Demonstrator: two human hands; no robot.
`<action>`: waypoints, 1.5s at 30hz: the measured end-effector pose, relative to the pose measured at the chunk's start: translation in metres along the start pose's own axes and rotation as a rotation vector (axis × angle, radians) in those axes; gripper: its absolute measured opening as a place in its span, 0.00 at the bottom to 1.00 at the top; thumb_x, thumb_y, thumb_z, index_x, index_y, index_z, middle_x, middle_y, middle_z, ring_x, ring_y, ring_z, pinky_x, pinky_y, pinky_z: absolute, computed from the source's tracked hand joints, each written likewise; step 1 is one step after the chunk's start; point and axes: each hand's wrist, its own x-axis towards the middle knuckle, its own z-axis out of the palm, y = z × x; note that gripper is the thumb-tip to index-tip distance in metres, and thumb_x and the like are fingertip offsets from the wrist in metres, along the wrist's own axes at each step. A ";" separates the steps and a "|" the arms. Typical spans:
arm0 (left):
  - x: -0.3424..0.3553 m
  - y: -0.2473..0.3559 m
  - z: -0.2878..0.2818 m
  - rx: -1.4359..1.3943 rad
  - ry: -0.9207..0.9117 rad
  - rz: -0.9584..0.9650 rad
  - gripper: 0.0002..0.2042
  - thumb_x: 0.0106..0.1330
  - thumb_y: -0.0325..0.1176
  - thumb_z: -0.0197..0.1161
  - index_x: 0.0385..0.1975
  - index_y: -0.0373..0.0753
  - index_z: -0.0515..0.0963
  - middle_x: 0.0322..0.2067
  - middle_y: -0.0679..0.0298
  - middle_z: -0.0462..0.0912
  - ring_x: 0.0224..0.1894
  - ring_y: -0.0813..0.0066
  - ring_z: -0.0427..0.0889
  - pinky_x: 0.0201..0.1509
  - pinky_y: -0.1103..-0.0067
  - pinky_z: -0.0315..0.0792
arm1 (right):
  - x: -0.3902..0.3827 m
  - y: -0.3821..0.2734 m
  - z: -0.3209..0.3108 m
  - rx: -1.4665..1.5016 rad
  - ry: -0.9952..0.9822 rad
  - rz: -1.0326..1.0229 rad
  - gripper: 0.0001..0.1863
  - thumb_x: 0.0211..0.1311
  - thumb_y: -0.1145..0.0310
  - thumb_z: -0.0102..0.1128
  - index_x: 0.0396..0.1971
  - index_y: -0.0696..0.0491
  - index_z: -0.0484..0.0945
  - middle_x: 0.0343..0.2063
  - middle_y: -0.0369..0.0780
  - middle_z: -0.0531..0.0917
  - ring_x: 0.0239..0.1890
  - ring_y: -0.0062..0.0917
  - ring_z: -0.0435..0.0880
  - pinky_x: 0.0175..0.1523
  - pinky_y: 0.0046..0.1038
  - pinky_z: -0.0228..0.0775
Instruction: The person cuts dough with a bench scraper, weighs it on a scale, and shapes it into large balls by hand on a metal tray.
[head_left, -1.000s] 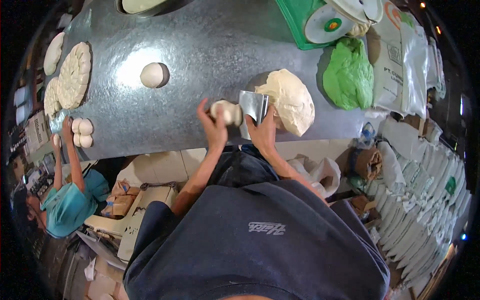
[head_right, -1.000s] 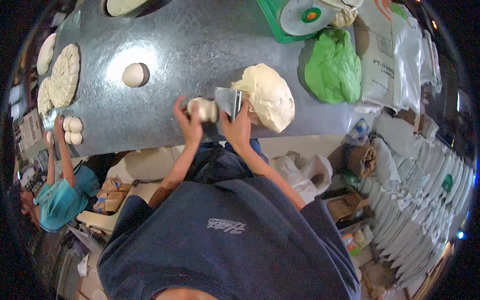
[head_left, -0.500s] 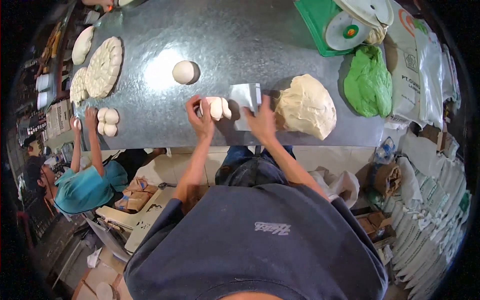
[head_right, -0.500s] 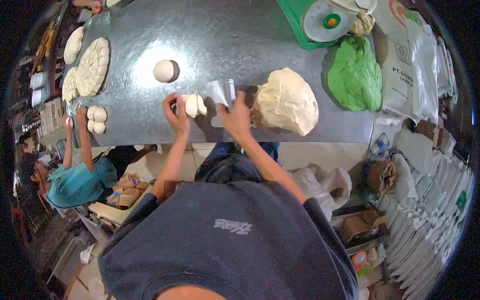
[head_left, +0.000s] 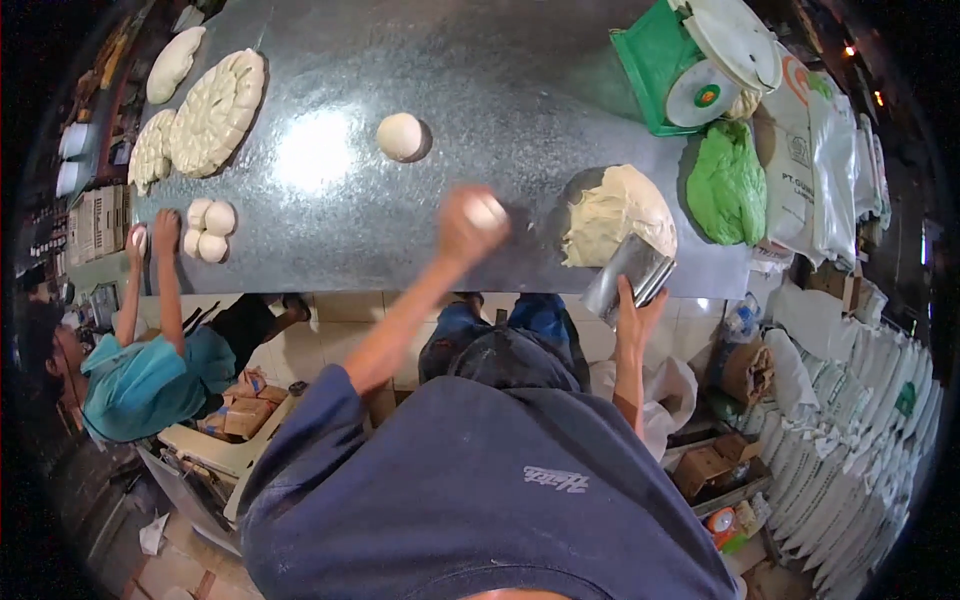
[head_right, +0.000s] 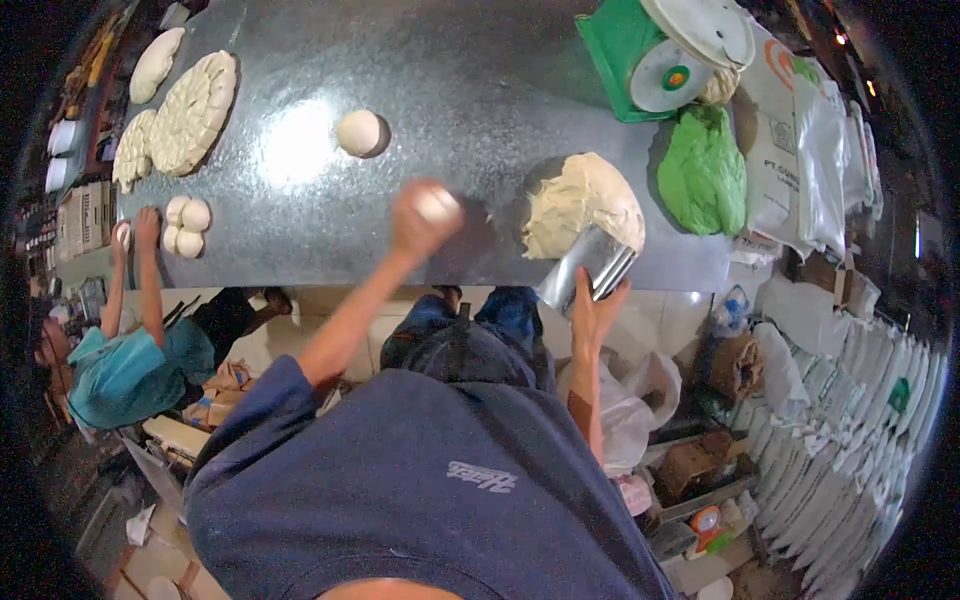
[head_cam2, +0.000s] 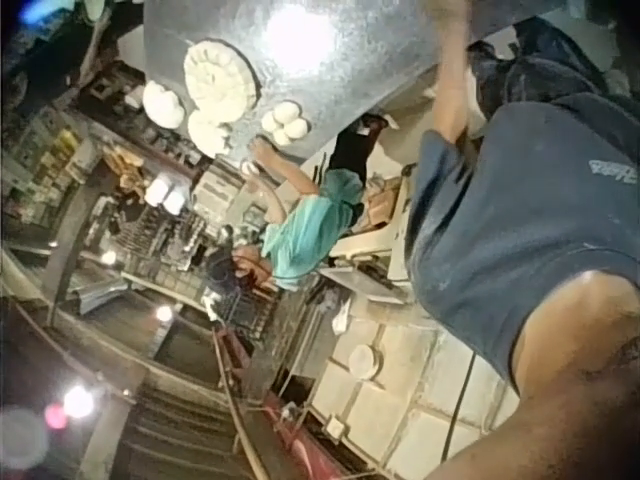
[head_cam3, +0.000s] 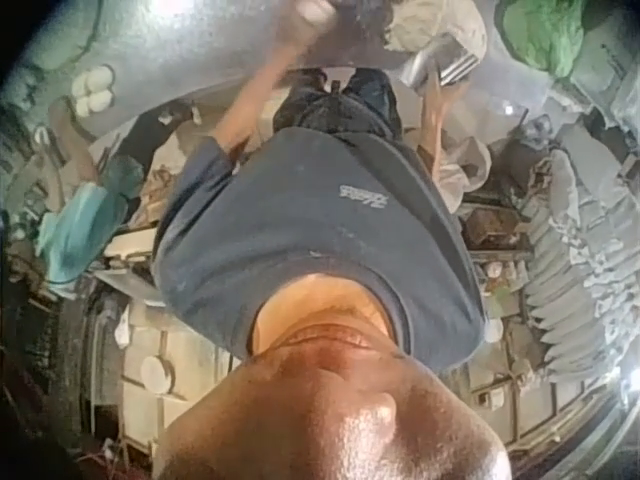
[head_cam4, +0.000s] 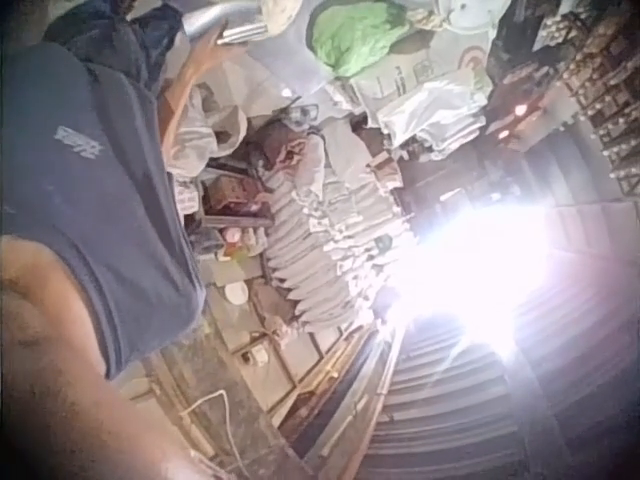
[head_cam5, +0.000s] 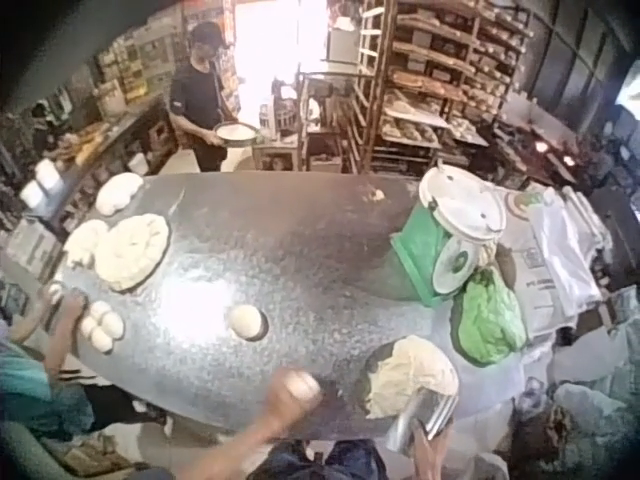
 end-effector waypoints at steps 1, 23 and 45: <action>0.040 0.001 -0.015 0.046 0.174 0.001 0.22 0.44 0.37 0.74 0.38 0.39 0.74 0.35 0.54 0.78 0.41 0.57 0.78 0.46 0.67 0.72 | 0.007 0.002 -0.004 -0.003 0.025 0.001 0.35 0.53 0.64 0.67 0.55 0.66 0.59 0.48 0.51 0.73 0.50 0.35 0.73 0.56 0.32 0.62; 0.037 0.055 0.089 0.139 -0.345 -0.152 0.15 0.63 0.29 0.56 0.50 0.43 0.72 0.39 0.55 0.73 0.45 0.53 0.72 0.53 0.66 0.65 | 0.167 -0.071 0.086 -0.298 -0.317 -0.319 0.25 0.51 0.71 0.60 0.46 0.61 0.60 0.35 0.56 0.76 0.33 0.53 0.78 0.36 0.47 0.69; 0.004 0.021 0.036 -0.022 0.064 -0.394 0.25 0.57 0.46 0.67 0.51 0.38 0.72 0.41 0.55 0.71 0.44 0.62 0.70 0.49 0.72 0.67 | 0.019 0.001 0.193 -0.042 -0.074 -0.262 0.30 0.50 0.68 0.61 0.50 0.62 0.58 0.46 0.64 0.70 0.42 0.60 0.74 0.49 0.47 0.66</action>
